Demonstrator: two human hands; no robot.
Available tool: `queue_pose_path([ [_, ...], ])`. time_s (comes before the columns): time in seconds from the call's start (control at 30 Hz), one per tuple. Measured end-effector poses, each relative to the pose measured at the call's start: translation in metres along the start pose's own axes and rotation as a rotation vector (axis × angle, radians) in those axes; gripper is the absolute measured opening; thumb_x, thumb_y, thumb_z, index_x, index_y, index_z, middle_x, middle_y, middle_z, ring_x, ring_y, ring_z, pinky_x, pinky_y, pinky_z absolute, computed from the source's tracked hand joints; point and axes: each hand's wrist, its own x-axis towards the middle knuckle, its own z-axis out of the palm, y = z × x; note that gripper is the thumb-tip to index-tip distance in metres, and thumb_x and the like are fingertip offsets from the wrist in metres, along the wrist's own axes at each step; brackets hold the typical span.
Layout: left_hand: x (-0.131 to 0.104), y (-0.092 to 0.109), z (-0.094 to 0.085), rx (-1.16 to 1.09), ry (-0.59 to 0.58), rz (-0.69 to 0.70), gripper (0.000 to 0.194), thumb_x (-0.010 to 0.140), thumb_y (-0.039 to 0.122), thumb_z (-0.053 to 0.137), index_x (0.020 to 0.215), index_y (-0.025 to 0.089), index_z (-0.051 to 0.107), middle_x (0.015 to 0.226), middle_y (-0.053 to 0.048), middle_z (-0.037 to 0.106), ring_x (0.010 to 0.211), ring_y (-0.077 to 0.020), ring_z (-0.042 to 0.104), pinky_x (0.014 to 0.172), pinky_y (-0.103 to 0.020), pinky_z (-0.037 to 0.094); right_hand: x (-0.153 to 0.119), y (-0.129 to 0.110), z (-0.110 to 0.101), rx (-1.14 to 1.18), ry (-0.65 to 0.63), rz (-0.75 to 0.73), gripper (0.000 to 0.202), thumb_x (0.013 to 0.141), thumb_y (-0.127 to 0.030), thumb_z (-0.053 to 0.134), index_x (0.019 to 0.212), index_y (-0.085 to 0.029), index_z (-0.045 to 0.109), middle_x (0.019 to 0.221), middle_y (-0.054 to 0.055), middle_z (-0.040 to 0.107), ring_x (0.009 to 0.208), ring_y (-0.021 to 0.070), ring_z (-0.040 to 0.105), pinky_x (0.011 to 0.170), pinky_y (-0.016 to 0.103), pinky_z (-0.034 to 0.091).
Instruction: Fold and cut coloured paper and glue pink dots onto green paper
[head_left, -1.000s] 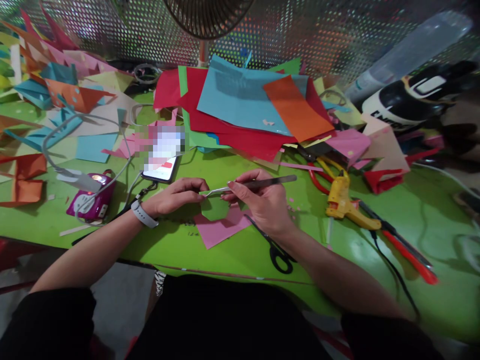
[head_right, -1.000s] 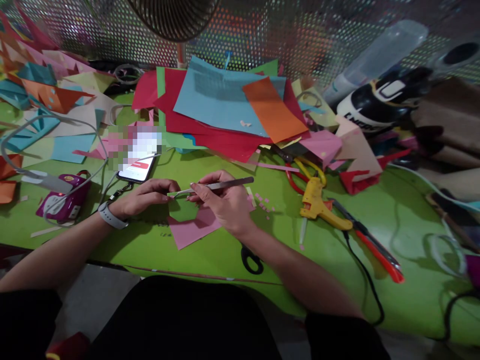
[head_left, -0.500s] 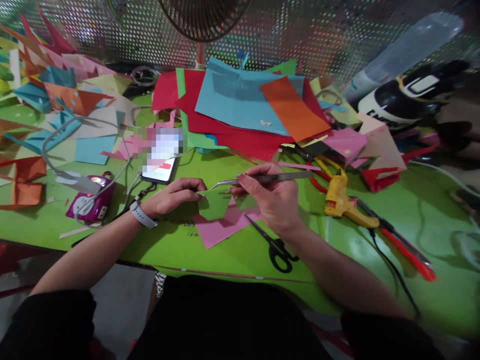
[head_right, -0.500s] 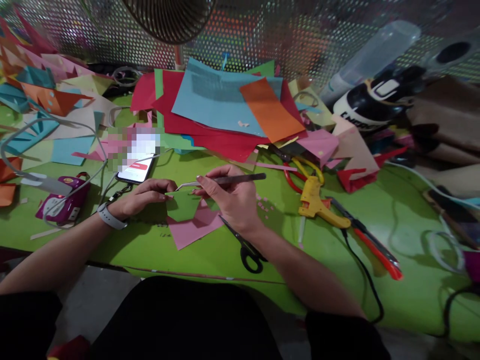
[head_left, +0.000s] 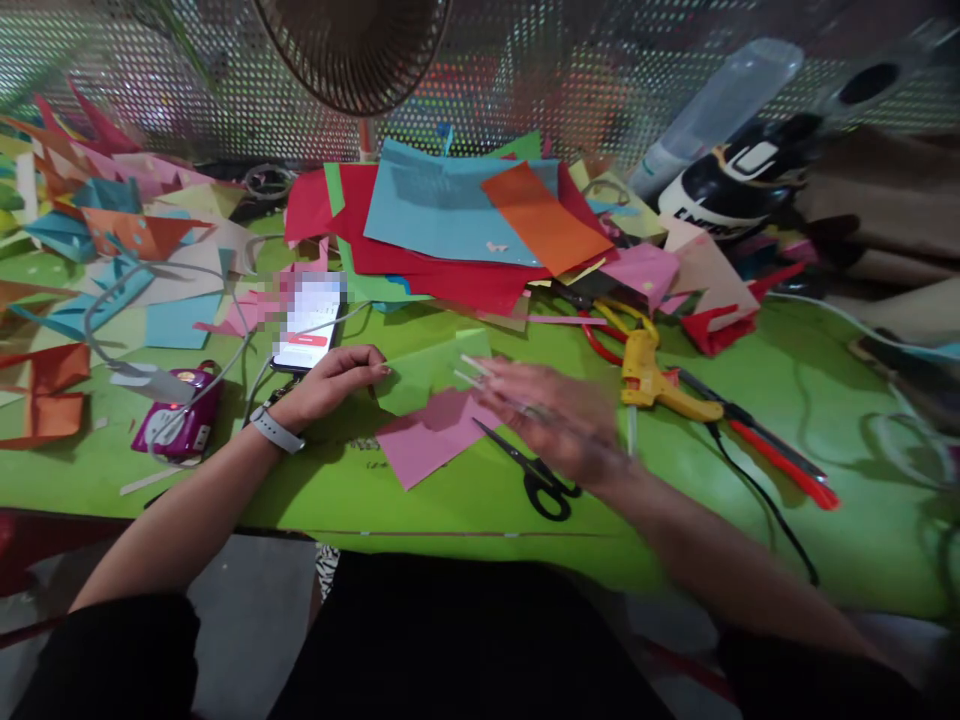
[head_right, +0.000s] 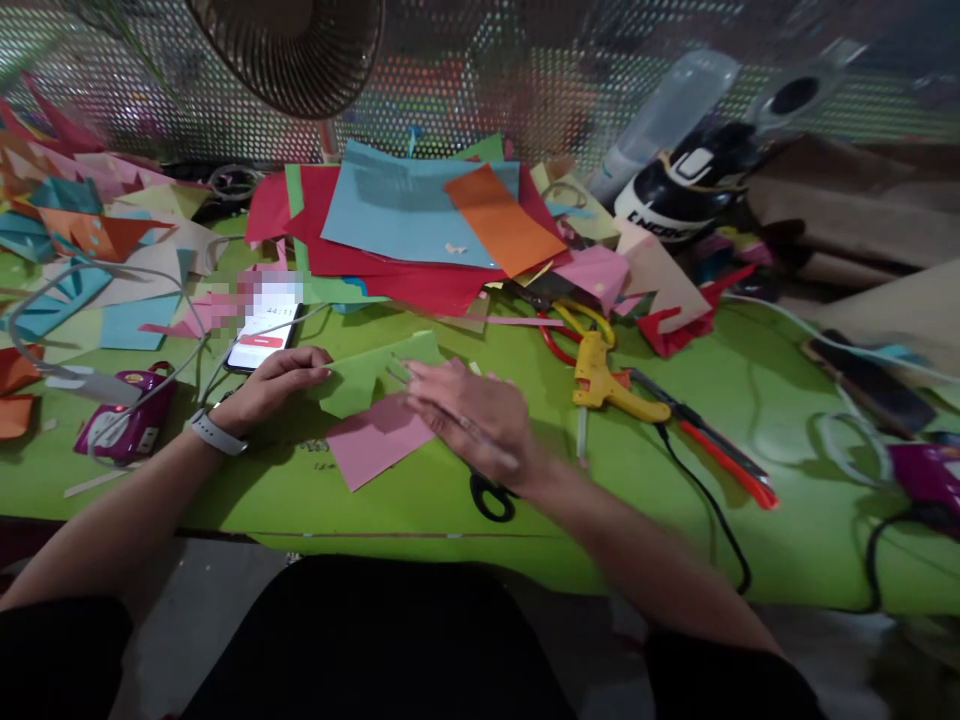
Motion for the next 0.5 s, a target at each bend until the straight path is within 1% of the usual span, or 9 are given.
queue_pose_path([
  [0.03, 0.0, 0.0, -0.001, -0.026, 0.017, 0.014, 0.03, 0.083, 0.042, 0.071, 0.073, 0.016, 0.06, 0.071, 0.002, 0.054, 0.067, -0.0109, 0.049, 0.064, -0.023, 0.044, -0.009, 0.001, 0.0, -0.066, -0.094, -0.103, 0.012, 0.088, -0.024, 0.074, 0.094, -0.033, 0.077, 0.106, 0.001, 0.08, 0.078, 0.0205, 0.078, 0.063, 0.035, 0.068],
  [0.1, 0.001, 0.0, -0.001, -0.073, 0.018, 0.013, 0.031, 0.078, 0.042, 0.077, 0.076, 0.016, 0.059, 0.071, 0.003, 0.054, 0.064, -0.0094, 0.049, 0.061, -0.021, 0.044, -0.024, 0.003, 0.002, -0.138, -0.258, -0.265, 0.02, 0.09, -0.017, 0.068, 0.097, -0.033, 0.077, 0.112, 0.002, 0.078, 0.087, 0.0214, 0.078, 0.07, 0.037, 0.069],
  [0.17, 0.002, 0.0, -0.002, -0.083, -0.002, -0.01, 0.036, 0.07, 0.037, 0.085, 0.079, 0.017, 0.056, 0.07, 0.004, 0.055, 0.061, -0.0083, 0.05, 0.058, -0.02, 0.044, -0.036, 0.004, 0.007, -0.2, -0.37, -0.352, 0.027, 0.092, -0.011, 0.062, 0.103, -0.03, 0.076, 0.116, 0.004, 0.077, 0.099, 0.022, 0.077, 0.08, 0.04, 0.068],
  [0.23, 0.003, 0.0, -0.001, -0.047, -0.011, -0.02, 0.042, 0.064, 0.029, 0.09, 0.081, 0.018, 0.054, 0.067, 0.006, 0.054, 0.058, -0.0074, 0.05, 0.055, -0.019, 0.043, -0.042, 0.005, 0.014, -0.287, -0.424, -0.423, 0.03, 0.093, -0.006, 0.057, 0.108, -0.024, 0.075, 0.12, 0.008, 0.075, 0.103, 0.023, 0.075, 0.084, 0.043, 0.067],
  [0.3, 0.004, 0.0, -0.002, -0.009, -0.004, -0.017, 0.043, 0.063, 0.026, 0.091, 0.082, 0.018, 0.054, 0.067, 0.007, 0.054, 0.057, -0.0071, 0.051, 0.054, -0.019, 0.043, -0.045, 0.005, 0.018, -0.353, -0.437, -0.494, 0.032, 0.092, -0.001, 0.054, 0.113, -0.017, 0.073, 0.123, 0.015, 0.073, 0.103, 0.0256, 0.075, 0.085, 0.045, 0.066],
  [0.37, 0.004, 0.0, -0.005, 0.013, 0.009, -0.028, 0.043, 0.062, 0.026, 0.091, 0.083, 0.018, 0.054, 0.071, 0.006, 0.057, 0.061, -0.0077, 0.056, 0.055, -0.018, 0.046, -0.044, 0.006, 0.017, -0.385, -0.451, -0.514, 0.037, 0.091, 0.003, 0.051, 0.118, -0.012, 0.071, 0.128, 0.02, 0.069, 0.105, 0.0273, 0.075, 0.087, 0.046, 0.065],
  [0.43, 0.004, -0.001, -0.01, 0.028, 0.018, -0.048, 0.044, 0.062, 0.024, 0.091, 0.085, 0.019, 0.055, 0.075, 0.005, 0.059, 0.065, -0.0088, 0.06, 0.057, -0.017, 0.048, -0.043, 0.008, 0.008, -0.401, -0.465, -0.468, 0.043, 0.09, 0.004, 0.049, 0.123, -0.014, 0.07, 0.132, 0.017, 0.068, 0.107, 0.0258, 0.074, 0.09, 0.046, 0.064],
  [0.5, 0.005, -0.004, -0.015, 0.044, 0.02, -0.047, 0.04, 0.066, 0.024, 0.089, 0.089, 0.02, 0.056, 0.077, 0.004, 0.062, 0.065, -0.0096, 0.061, 0.057, -0.017, 0.051, -0.044, 0.012, -0.01, -0.43, -0.454, -0.386, 0.046, 0.09, 0.002, 0.049, 0.125, -0.019, 0.07, 0.132, 0.013, 0.069, 0.11, 0.0241, 0.072, 0.094, 0.046, 0.062],
])
